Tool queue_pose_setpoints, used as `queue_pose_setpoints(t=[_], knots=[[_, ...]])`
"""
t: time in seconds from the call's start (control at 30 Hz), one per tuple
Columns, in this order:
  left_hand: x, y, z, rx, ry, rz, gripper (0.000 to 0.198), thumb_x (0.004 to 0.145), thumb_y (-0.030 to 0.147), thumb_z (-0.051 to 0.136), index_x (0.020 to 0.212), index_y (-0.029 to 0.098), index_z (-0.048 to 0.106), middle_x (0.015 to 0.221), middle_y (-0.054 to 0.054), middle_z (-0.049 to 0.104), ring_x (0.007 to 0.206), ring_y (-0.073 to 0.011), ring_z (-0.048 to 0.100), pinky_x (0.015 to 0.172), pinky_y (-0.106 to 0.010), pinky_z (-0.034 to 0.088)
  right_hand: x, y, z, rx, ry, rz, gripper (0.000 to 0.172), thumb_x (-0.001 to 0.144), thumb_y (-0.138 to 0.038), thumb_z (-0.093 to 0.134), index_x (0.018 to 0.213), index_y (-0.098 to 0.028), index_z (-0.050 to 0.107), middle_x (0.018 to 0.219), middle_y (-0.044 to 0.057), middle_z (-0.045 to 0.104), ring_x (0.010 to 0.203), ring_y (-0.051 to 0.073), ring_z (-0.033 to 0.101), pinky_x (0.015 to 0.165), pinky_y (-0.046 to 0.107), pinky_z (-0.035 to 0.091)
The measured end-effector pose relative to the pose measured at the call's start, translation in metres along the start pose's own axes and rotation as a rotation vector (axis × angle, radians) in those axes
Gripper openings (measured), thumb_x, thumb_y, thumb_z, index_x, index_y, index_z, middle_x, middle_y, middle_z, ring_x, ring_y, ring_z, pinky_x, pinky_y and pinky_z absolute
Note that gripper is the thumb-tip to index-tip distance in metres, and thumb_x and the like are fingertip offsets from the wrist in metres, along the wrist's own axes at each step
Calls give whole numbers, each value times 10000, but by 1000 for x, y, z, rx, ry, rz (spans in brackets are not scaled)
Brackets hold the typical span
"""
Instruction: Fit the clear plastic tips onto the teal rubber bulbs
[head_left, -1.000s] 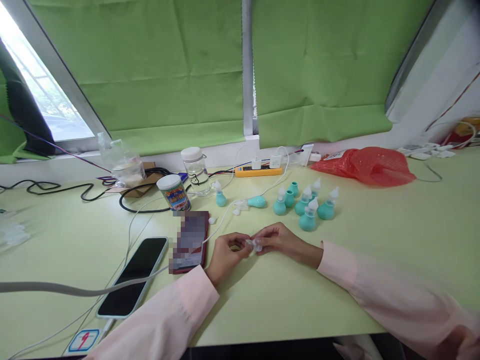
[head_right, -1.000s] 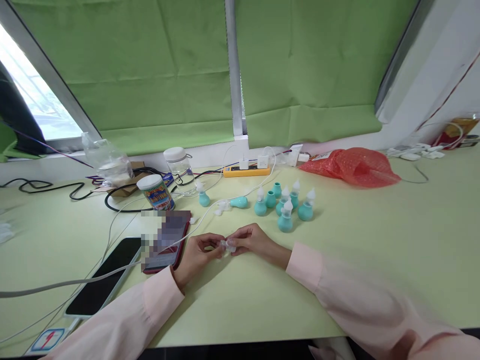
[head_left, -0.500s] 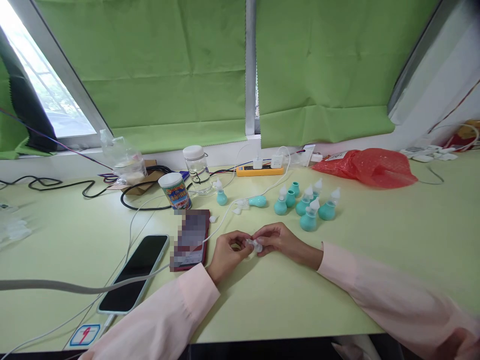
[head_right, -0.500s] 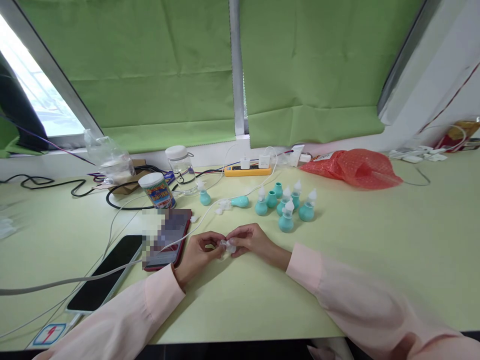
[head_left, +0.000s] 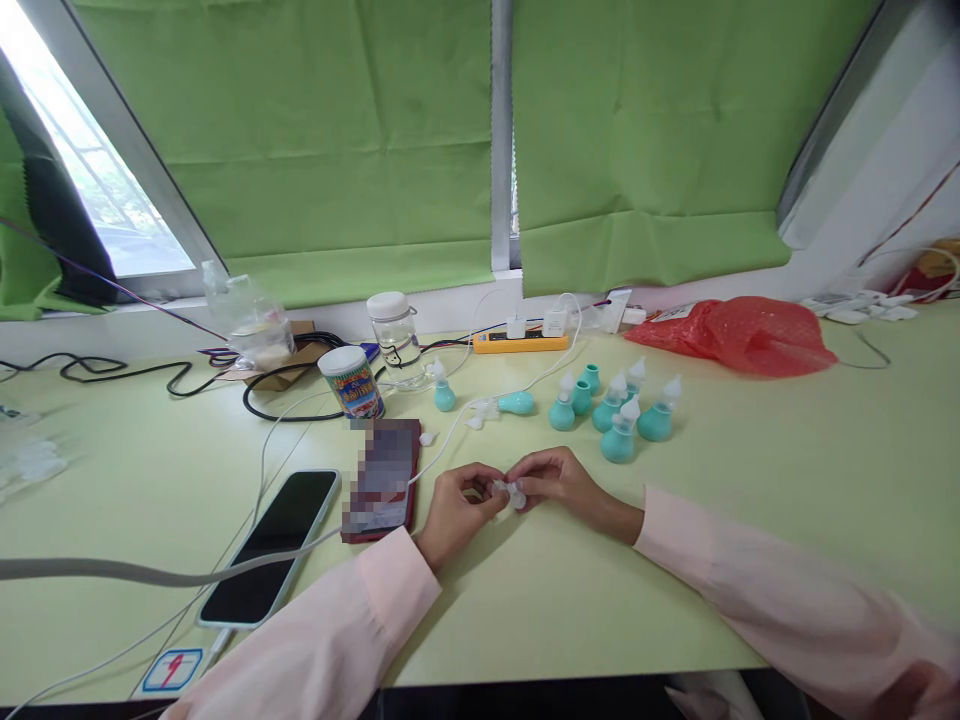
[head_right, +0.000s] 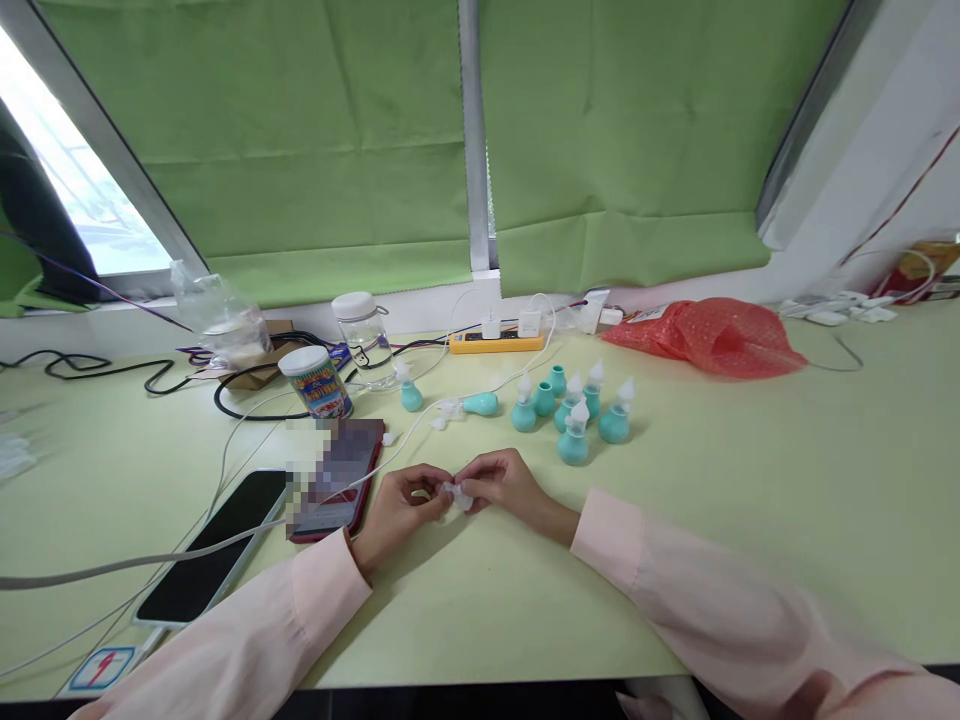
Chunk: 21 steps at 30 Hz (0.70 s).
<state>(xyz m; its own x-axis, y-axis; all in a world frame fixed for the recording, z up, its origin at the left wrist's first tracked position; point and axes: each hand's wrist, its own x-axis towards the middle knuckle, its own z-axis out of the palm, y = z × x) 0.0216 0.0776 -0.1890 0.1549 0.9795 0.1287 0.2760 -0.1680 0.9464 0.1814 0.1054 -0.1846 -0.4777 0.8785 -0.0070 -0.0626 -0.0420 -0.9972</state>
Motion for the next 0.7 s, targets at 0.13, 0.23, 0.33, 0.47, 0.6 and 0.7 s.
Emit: queue_pose_setpoints(t=[0.13, 0.23, 0.33, 0.47, 0.6, 0.7], knots=[[0, 3, 0, -18, 20, 15, 216, 638, 273, 612, 759, 94, 626, 662, -54, 581, 583, -124, 521, 506, -229, 446, 3, 1, -4, 14, -11, 19, 246, 540, -311, 682, 691, -120, 645, 645, 30, 611, 599, 130, 563, 582, 279, 483], [-1, 6, 0, -28, 29, 18, 220, 639, 285, 610, 754, 98, 630, 677, -60, 595, 610, -133, 537, 519, -224, 453, 4, -1, -5, 49, -36, 82, 265, 530, -310, 691, 709, -121, 642, 675, 31, 617, 628, 137, 575, 643, 305, 484], [-2, 7, 1, -19, 49, 33, 229, 637, 289, 609, 762, 98, 630, 687, -63, 603, 616, -135, 541, 521, -223, 456, 3, -3, -4, 80, -115, 155, 304, 574, -340, 664, 768, -108, 632, 707, 48, 619, 644, 153, 593, 673, 337, 484], [-3, 6, 1, -4, 50, 49, 237, 643, 273, 609, 793, 90, 625, 710, -72, 607, 631, -134, 538, 526, -220, 452, 2, -3, -5, 101, -192, 186, 320, 637, -353, 623, 825, -93, 614, 696, 51, 608, 606, 141, 591, 636, 324, 488], [-4, 8, 1, -33, 20, 57, 237, 661, 282, 598, 801, 92, 623, 726, -76, 607, 657, -142, 543, 539, -224, 457, 3, -3, -10, 140, -229, 210, 287, 637, -329, 634, 804, -97, 614, 673, 30, 590, 583, 112, 573, 620, 286, 480], [-5, 9, 0, -28, 8, 88, 226, 672, 276, 591, 814, 102, 621, 743, -74, 603, 677, -145, 546, 552, -229, 464, 5, -4, -13, 177, -284, 255, 264, 629, -290, 648, 807, -98, 615, 700, 35, 595, 606, 111, 577, 650, 281, 473]])
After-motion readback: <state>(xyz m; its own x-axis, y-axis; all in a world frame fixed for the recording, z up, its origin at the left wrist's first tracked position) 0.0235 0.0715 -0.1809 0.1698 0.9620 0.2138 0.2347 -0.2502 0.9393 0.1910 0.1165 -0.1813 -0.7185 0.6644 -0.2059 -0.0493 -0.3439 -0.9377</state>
